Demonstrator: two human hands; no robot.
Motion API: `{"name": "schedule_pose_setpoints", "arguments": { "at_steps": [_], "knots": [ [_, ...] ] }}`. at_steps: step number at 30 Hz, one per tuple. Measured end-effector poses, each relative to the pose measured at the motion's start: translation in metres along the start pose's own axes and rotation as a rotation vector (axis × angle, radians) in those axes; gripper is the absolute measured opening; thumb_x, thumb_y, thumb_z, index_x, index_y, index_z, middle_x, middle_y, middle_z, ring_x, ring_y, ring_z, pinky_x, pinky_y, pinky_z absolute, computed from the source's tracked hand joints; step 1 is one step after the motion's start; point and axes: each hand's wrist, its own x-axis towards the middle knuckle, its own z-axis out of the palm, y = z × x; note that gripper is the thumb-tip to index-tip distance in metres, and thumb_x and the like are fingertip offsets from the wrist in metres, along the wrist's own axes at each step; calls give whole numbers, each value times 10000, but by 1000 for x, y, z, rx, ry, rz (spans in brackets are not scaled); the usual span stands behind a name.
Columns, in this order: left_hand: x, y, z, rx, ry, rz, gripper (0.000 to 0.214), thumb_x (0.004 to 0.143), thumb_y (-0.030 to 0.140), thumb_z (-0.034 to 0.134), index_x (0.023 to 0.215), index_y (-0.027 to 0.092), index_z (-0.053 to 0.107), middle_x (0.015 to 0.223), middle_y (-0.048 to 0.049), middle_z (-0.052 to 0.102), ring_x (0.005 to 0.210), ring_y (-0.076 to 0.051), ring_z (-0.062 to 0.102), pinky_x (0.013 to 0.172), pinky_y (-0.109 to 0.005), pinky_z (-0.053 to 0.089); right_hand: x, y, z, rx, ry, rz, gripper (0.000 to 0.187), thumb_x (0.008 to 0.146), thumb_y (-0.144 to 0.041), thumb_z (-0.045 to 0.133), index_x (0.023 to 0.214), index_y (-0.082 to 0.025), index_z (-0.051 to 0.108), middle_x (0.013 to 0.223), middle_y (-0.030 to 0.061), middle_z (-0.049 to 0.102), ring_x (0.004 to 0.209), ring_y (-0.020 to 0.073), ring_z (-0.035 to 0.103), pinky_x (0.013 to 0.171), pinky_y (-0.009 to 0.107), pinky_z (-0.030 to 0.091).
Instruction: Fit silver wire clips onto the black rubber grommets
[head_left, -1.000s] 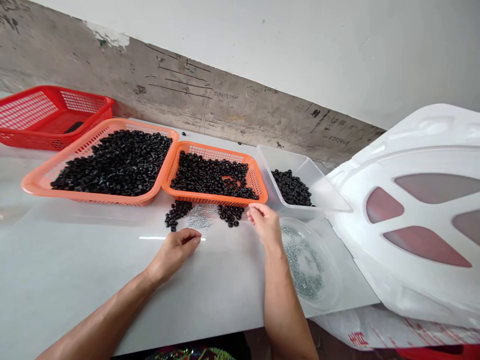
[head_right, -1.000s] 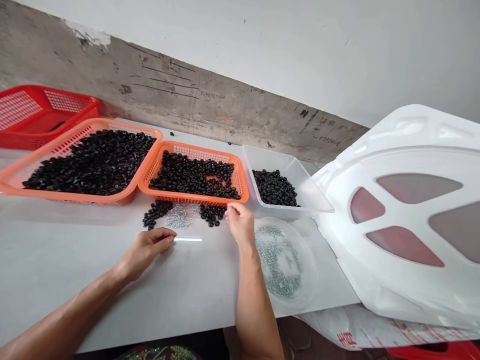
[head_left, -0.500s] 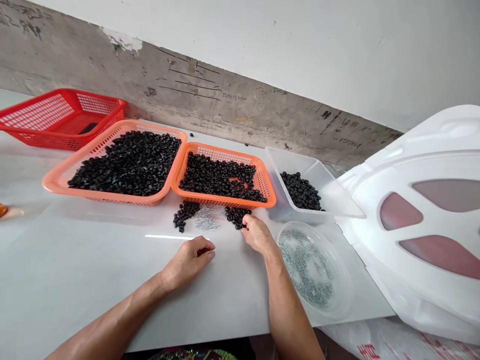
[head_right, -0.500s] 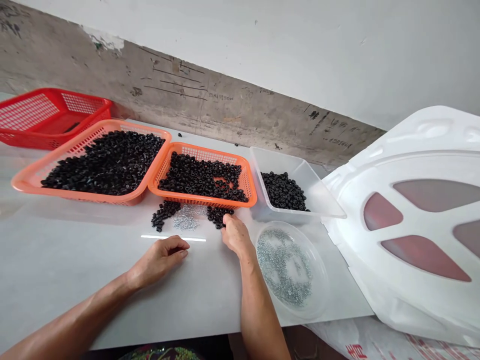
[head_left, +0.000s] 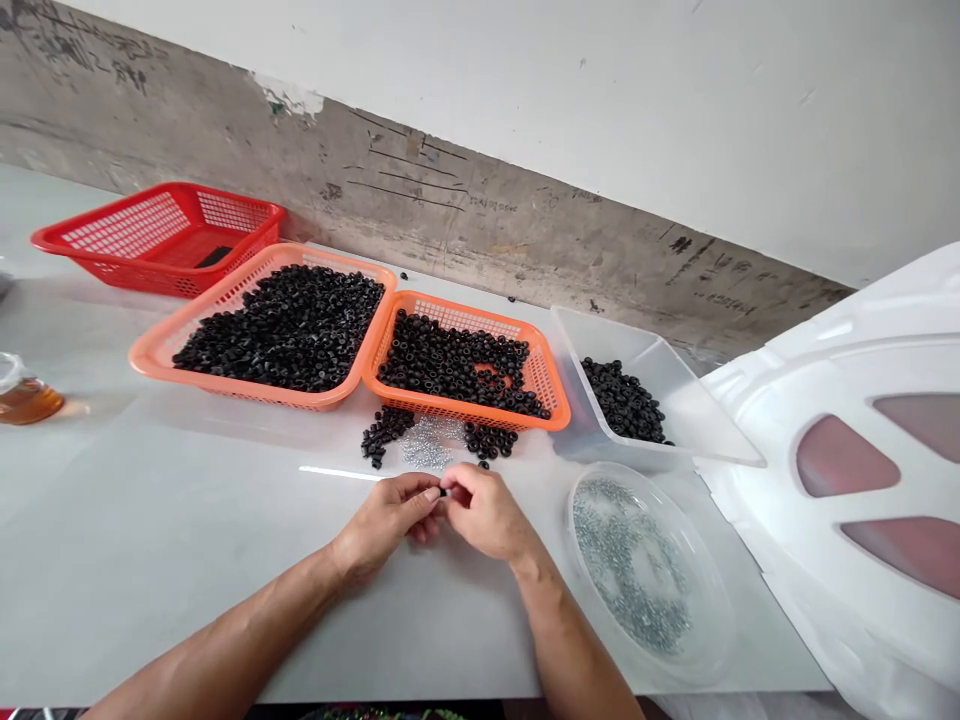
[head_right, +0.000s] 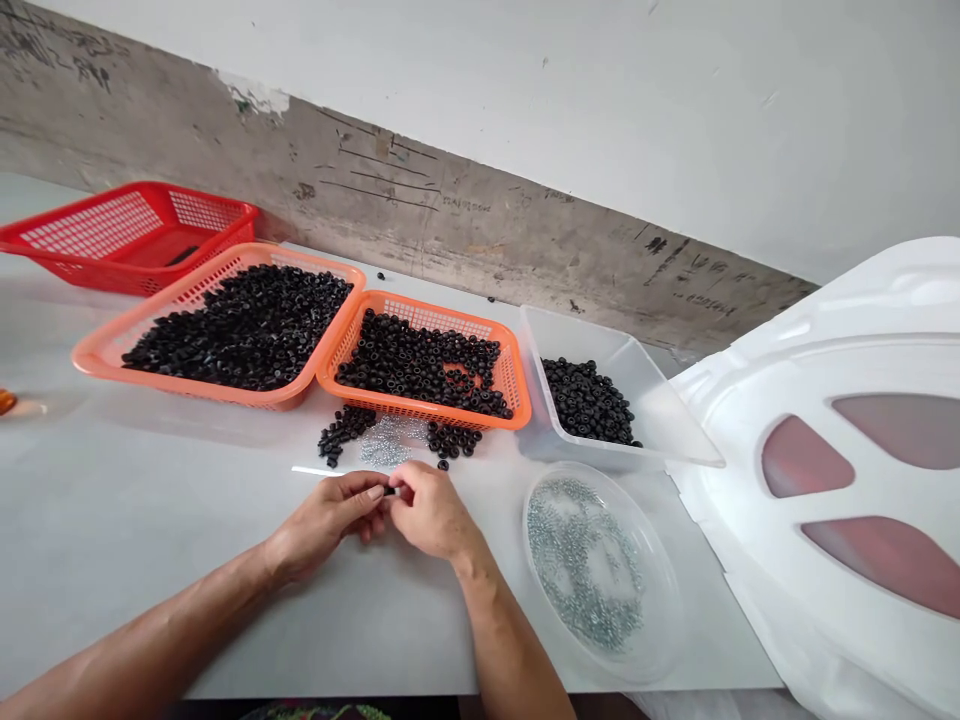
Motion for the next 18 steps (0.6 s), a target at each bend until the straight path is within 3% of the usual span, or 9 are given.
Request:
{"name": "schedule_pose_setpoints", "arguments": {
  "at_steps": [4, 10, 18],
  "knots": [
    [1, -1, -1, -98, 73, -46, 196, 771, 280, 588, 840, 96, 602, 648, -38, 593, 547, -105, 503, 513, -234, 368, 1, 2, 11, 40, -41, -74, 70, 779, -159, 525, 818, -201, 566, 695, -22, 535, 599, 99, 479, 556, 201, 394],
    [3, 2, -7, -186, 178, -86, 223, 742, 236, 606, 914, 107, 547, 749, -61, 633, 563, -103, 531, 504, -232, 355, 14, 37, 10, -183, 250, -62, 169, 817, -133, 467, 914, -189, 592, 800, 38, 561, 733, 156, 531, 695, 267, 440],
    [5, 4, -9, -261, 246, -99, 232, 700, 210, 627, 891, 108, 541, 730, -56, 634, 559, -101, 535, 506, -234, 353, 21, 44, 26, -447, 189, -73, 177, 818, -88, 435, 844, -187, 580, 843, 63, 541, 812, 183, 516, 718, 273, 431]
  ]
}}
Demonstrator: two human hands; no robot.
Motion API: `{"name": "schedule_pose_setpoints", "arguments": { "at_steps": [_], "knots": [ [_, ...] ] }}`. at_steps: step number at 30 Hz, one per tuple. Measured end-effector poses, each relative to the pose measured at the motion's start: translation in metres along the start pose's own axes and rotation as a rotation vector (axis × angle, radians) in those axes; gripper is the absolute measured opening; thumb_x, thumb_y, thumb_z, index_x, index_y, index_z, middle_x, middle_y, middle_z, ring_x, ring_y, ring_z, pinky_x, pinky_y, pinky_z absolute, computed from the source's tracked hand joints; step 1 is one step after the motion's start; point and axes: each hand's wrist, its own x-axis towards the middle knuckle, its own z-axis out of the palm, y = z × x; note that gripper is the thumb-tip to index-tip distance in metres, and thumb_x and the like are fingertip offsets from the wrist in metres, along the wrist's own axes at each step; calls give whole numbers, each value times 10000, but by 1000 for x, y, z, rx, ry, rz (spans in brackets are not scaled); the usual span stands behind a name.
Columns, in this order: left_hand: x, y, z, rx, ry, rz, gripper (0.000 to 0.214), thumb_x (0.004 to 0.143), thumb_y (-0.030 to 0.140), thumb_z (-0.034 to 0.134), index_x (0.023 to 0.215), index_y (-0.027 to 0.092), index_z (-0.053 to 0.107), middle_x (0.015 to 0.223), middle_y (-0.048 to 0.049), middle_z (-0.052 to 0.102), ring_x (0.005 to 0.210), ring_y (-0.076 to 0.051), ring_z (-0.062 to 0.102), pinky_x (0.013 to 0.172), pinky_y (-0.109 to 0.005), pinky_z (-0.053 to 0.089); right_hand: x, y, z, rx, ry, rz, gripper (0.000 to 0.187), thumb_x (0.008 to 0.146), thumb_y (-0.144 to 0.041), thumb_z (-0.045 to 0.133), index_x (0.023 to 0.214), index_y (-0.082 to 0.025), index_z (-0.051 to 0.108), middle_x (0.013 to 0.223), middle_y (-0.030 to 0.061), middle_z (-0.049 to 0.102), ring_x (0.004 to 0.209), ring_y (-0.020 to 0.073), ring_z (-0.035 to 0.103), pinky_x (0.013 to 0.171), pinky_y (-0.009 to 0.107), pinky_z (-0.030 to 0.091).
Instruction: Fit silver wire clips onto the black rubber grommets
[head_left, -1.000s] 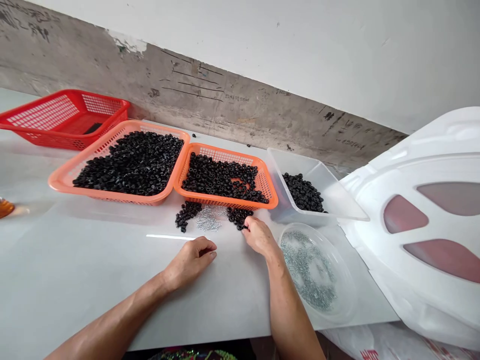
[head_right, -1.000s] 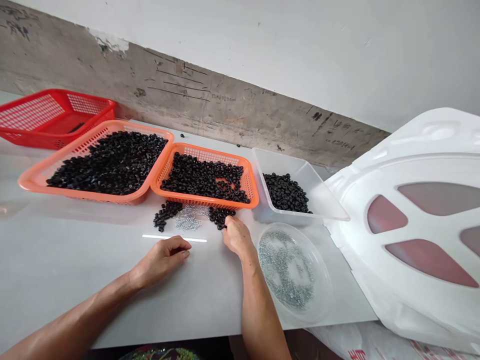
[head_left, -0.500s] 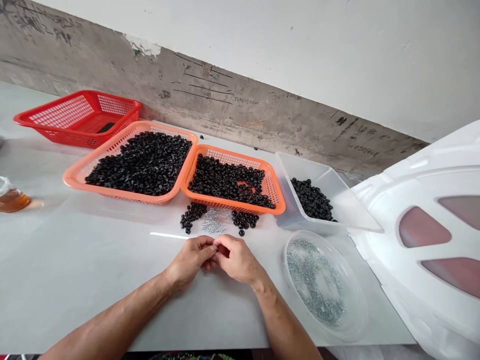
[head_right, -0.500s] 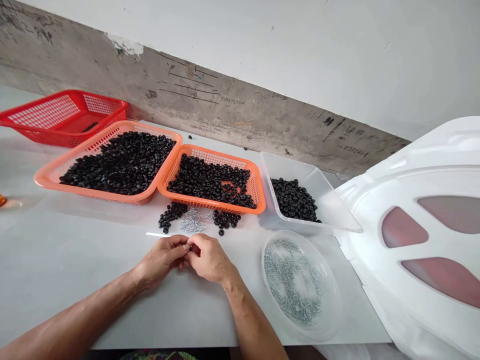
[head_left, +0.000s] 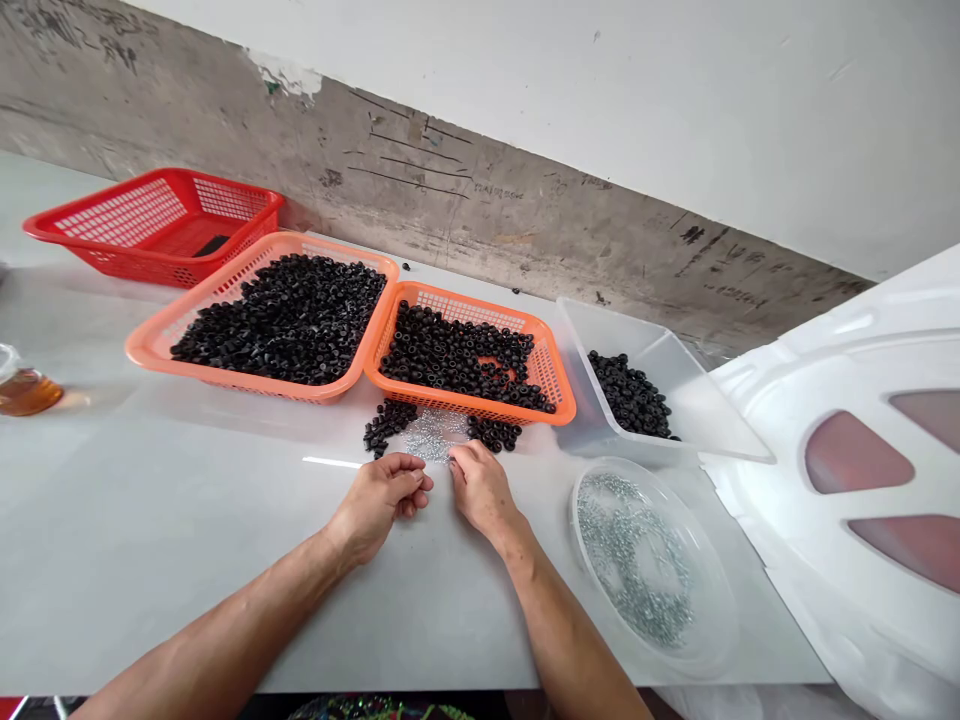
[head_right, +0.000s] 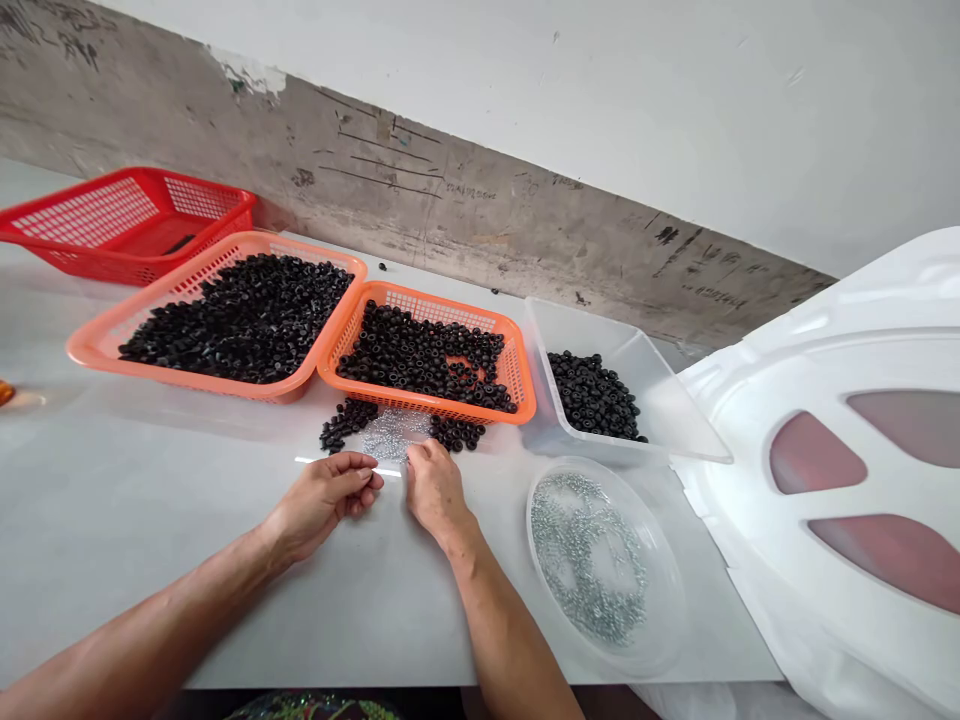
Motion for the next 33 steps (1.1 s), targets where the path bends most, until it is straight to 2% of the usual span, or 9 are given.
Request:
{"name": "schedule_pose_setpoints", "arguments": {
  "at_steps": [4, 10, 15, 19, 23, 28, 31, 33],
  "knots": [
    [0, 0, -1, -37, 0, -10, 226, 673, 215, 659, 845, 117, 549, 718, -48, 637, 552, -96, 534, 503, -226, 349, -1, -1, 1, -55, -15, 1, 131, 831, -116, 437, 769, -189, 527, 810, 55, 521, 778, 183, 493, 690, 274, 413],
    [0, 2, -1, -47, 2, 9, 231, 641, 231, 703, 793, 118, 569, 691, -31, 632, 523, -80, 513, 479, -209, 327, -3, -4, -5, -54, -34, -80, 130, 821, -90, 404, 768, -185, 475, 839, 74, 503, 783, 194, 470, 694, 300, 402],
    [2, 4, -2, -69, 10, -10, 243, 628, 241, 727, 780, 113, 587, 652, -16, 611, 501, -72, 500, 459, -199, 310, -6, -8, -13, 153, -31, -38, 142, 817, -75, 390, 767, -191, 456, 748, 36, 510, 700, 166, 465, 622, 270, 379],
    [3, 4, -4, -130, -12, -37, 246, 664, 204, 710, 858, 101, 599, 683, -41, 633, 531, -83, 535, 487, -198, 360, -6, -11, -19, 322, -52, 16, 134, 832, -117, 402, 736, -200, 445, 714, 2, 506, 656, 135, 463, 593, 241, 366],
    [3, 3, -4, -182, -32, -69, 210, 719, 129, 649, 917, 83, 597, 753, -91, 665, 594, -112, 592, 540, -212, 432, -5, -14, -21, 399, -67, 65, 119, 805, -130, 433, 715, -202, 460, 678, -17, 500, 630, 122, 457, 584, 229, 368],
    [2, 4, -3, -195, -40, -94, 101, 752, 79, 599, 852, 86, 586, 769, -116, 676, 617, -126, 623, 580, -226, 483, -6, -17, -23, 476, -50, 93, 109, 771, -129, 455, 716, -201, 516, 691, -16, 534, 641, 121, 488, 602, 223, 392],
    [0, 4, -4, -176, -50, -102, 91, 743, 93, 619, 827, 93, 583, 750, -110, 675, 599, -121, 618, 551, -210, 478, -4, -11, -31, 488, 17, 134, 102, 774, -156, 458, 736, -200, 542, 697, -7, 556, 641, 129, 504, 605, 227, 407],
    [-1, 3, -5, -164, -50, -99, 127, 735, 113, 640, 848, 92, 587, 741, -102, 674, 587, -114, 610, 532, -200, 469, -2, 1, -41, 420, 171, 232, 100, 785, -182, 450, 763, -198, 547, 709, 2, 569, 643, 136, 510, 614, 234, 407]
  ]
}}
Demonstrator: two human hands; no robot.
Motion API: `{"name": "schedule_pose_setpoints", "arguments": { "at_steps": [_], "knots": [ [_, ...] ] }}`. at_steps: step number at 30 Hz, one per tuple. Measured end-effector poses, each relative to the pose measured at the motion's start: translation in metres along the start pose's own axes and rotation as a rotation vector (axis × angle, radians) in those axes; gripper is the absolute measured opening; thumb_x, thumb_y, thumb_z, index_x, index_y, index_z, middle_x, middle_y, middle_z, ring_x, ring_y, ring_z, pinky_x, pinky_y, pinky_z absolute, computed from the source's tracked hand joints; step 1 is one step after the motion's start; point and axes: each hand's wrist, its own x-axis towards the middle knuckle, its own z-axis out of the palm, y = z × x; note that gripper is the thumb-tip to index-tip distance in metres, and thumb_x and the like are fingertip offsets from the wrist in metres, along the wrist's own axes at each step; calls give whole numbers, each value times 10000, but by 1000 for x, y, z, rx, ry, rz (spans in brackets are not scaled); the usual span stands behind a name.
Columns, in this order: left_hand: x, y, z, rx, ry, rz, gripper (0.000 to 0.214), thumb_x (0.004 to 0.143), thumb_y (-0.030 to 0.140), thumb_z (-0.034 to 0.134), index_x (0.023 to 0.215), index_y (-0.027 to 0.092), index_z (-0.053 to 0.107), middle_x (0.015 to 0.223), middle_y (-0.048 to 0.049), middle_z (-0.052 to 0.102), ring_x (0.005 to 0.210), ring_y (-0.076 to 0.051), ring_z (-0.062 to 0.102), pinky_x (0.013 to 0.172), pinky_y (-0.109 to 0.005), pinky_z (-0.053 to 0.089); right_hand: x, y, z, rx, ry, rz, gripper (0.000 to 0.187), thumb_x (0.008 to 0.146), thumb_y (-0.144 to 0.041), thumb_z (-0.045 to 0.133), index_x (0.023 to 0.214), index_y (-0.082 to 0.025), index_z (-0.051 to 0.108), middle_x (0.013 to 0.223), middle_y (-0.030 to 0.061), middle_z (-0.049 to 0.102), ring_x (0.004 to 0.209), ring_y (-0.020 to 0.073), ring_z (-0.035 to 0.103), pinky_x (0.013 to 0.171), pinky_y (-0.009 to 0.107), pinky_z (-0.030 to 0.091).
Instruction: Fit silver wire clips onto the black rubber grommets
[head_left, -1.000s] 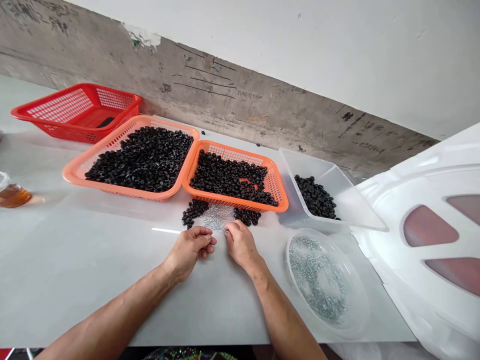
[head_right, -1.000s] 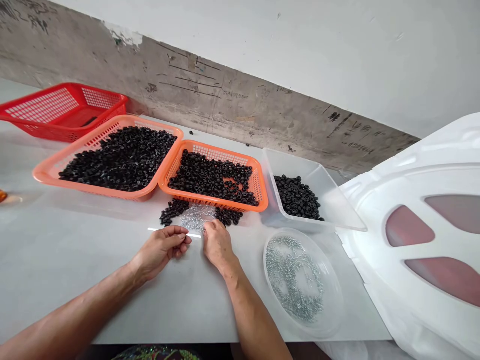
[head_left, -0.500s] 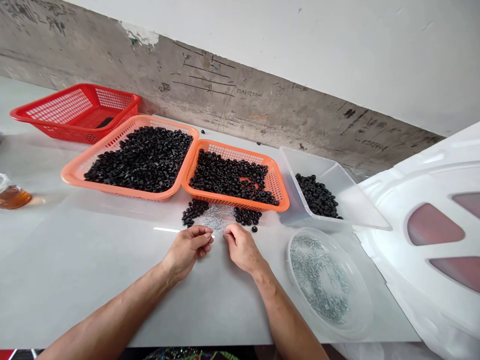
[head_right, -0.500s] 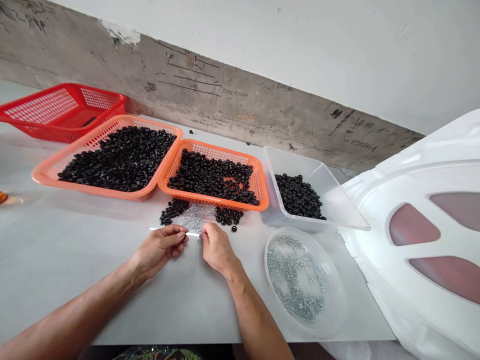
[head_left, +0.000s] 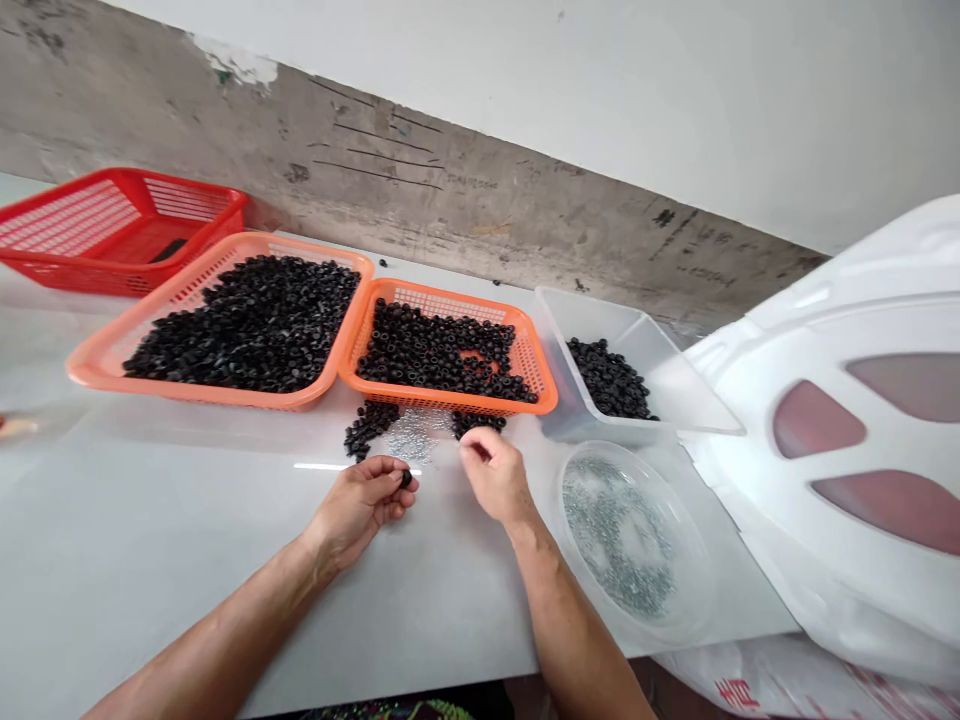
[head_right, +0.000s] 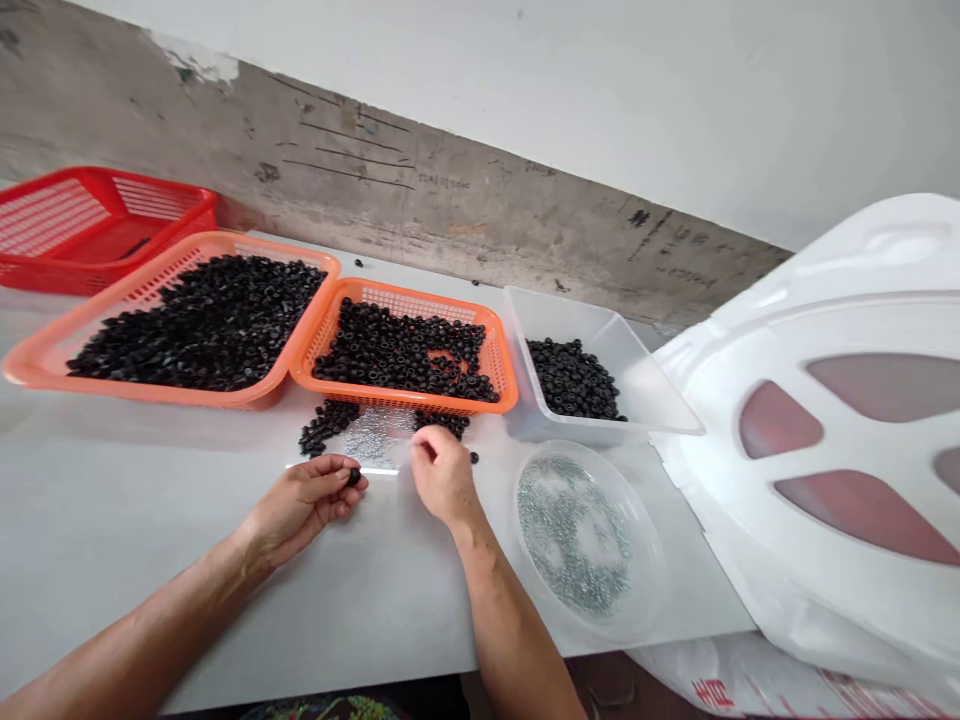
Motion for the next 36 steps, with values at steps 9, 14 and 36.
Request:
{"name": "schedule_pose_setpoints", "arguments": {
  "at_steps": [9, 14, 36],
  "knots": [
    [3, -4, -4, -7, -59, -38, 221, 682, 130, 701, 879, 89, 609, 775, -106, 679, 651, -135, 627, 586, -219, 490, 15, 35, -41, -590, 10, 221, 122, 707, -66, 477, 689, -186, 493, 644, 27, 527, 595, 153, 470, 569, 255, 311],
    [3, -3, -3, -13, -67, -25, 170, 692, 102, 678, 840, 99, 595, 791, -108, 676, 665, -143, 628, 594, -229, 480, 14, 27, -31, -466, -13, 156, 109, 750, -122, 466, 672, -198, 476, 656, 15, 530, 605, 153, 479, 570, 252, 327],
    [5, -7, 0, -8, -151, 63, 187, 654, 112, 718, 819, 117, 631, 717, -21, 600, 577, -90, 549, 555, -217, 388, -22, -30, 13, 68, -203, -300, 177, 807, -91, 427, 823, -196, 569, 817, 60, 571, 760, 156, 551, 695, 263, 467]
  ]
}}
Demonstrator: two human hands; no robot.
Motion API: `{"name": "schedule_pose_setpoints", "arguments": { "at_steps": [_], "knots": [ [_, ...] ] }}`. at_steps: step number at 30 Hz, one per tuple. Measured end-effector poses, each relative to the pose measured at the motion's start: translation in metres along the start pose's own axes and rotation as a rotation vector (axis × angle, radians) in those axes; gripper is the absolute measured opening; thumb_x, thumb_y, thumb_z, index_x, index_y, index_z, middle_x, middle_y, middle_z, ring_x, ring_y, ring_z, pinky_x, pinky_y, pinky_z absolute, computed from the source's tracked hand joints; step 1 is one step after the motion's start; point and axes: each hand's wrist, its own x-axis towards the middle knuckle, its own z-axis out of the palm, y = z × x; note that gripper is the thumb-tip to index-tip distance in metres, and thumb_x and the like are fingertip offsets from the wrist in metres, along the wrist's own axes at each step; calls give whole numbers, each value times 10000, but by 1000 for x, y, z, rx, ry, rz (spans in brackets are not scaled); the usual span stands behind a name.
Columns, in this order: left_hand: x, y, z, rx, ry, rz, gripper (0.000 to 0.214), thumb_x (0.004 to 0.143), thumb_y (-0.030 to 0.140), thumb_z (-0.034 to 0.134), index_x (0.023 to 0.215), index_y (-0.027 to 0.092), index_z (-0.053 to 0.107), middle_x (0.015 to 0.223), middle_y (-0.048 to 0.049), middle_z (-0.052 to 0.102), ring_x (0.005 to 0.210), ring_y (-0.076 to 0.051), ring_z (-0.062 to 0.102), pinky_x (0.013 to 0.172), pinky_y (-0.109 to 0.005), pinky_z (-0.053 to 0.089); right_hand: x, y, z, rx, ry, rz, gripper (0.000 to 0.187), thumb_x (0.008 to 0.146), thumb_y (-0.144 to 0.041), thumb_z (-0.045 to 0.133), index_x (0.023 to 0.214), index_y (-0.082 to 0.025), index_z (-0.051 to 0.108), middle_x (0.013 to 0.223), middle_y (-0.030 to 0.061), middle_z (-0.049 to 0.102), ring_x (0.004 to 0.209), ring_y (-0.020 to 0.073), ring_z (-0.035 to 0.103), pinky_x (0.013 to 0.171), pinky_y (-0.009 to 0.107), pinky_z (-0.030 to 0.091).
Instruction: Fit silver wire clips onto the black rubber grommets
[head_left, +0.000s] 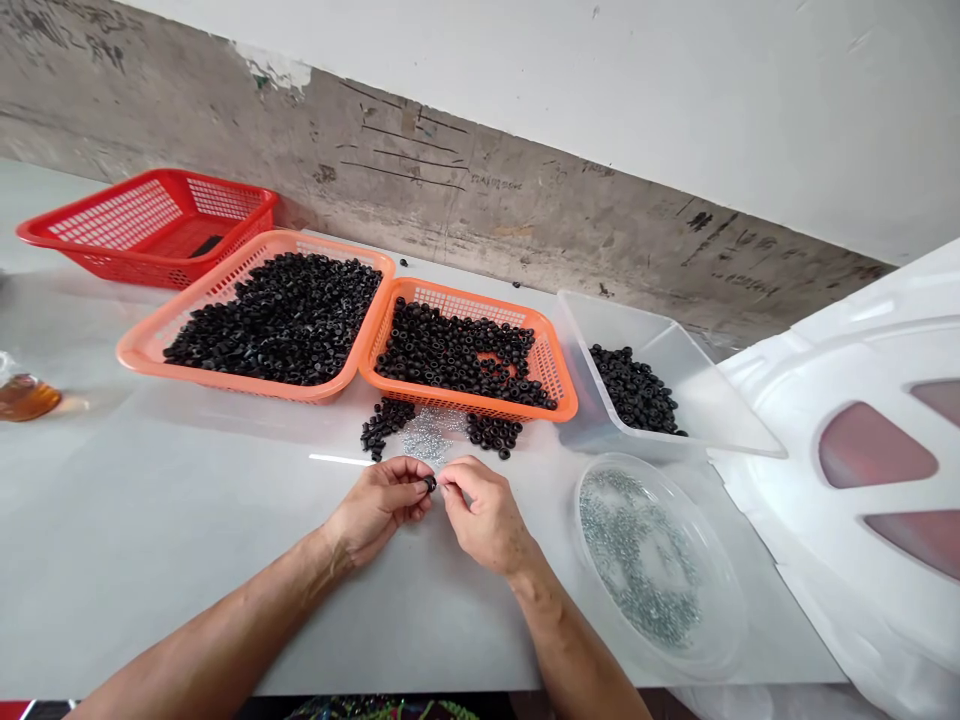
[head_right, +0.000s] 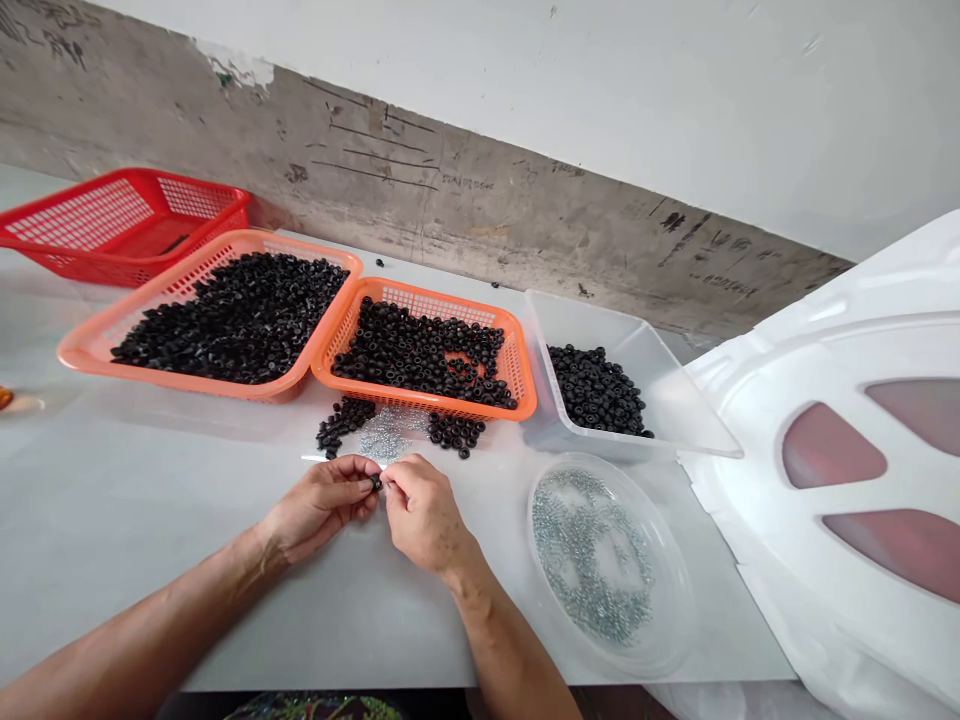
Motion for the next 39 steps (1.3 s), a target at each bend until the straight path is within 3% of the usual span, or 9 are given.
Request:
{"name": "schedule_pose_setpoints", "arguments": {
  "at_steps": [11, 18, 20, 23, 30, 35, 39],
  "knots": [
    [-2, 2, 4, 55, -1, 17, 163, 650, 131, 720, 791, 111, 641, 691, -19, 602, 577, -87, 529, 554, -217, 382, -1, 1, 3, 1, -13, 10, 156, 801, -104, 443, 812, -189, 575, 799, 55, 574, 731, 152, 547, 679, 263, 456],
    [-5, 3, 4, 36, -66, -10, 153, 676, 130, 707, 812, 101, 641, 688, -37, 618, 591, -104, 553, 551, -219, 397, 3, 5, -5, 379, -182, 364, 40, 770, -172, 562, 804, -184, 579, 713, 0, 595, 649, 127, 559, 601, 234, 448],
    [-6, 3, 4, 22, -101, -22, 148, 684, 123, 699, 818, 99, 642, 692, -48, 626, 590, -107, 560, 544, -217, 400, 5, 9, -9, 504, -215, 395, 40, 768, -211, 586, 789, -177, 581, 688, -9, 583, 634, 123, 564, 600, 234, 449],
    [-7, 3, 6, -5, -157, -34, 136, 691, 113, 689, 819, 100, 646, 698, -48, 624, 578, -104, 564, 524, -212, 401, 7, 16, -12, 547, -146, 400, 109, 796, -273, 565, 761, -171, 579, 667, -16, 559, 618, 119, 555, 600, 239, 450],
    [-22, 2, 12, -2, -359, -182, 181, 654, 134, 718, 825, 89, 679, 660, -60, 629, 550, -133, 613, 509, -234, 453, 13, 23, 5, 104, -60, 353, 73, 790, -203, 523, 780, -186, 594, 699, -11, 565, 647, 124, 518, 611, 239, 429],
    [-29, 2, 16, -1, -500, -247, 197, 611, 168, 757, 782, 92, 696, 673, -66, 636, 561, -146, 634, 499, -242, 495, 30, 16, 28, -187, -155, 95, 139, 772, -111, 516, 805, -193, 623, 798, 18, 572, 739, 137, 529, 700, 259, 433],
    [-30, 3, 14, 9, -574, -244, 244, 587, 224, 789, 783, 106, 704, 659, -57, 645, 550, -141, 637, 492, -236, 512, 49, 6, 50, -418, -235, -67, 96, 796, -144, 526, 790, -189, 610, 828, 35, 565, 765, 146, 516, 714, 262, 429]
  ]
}}
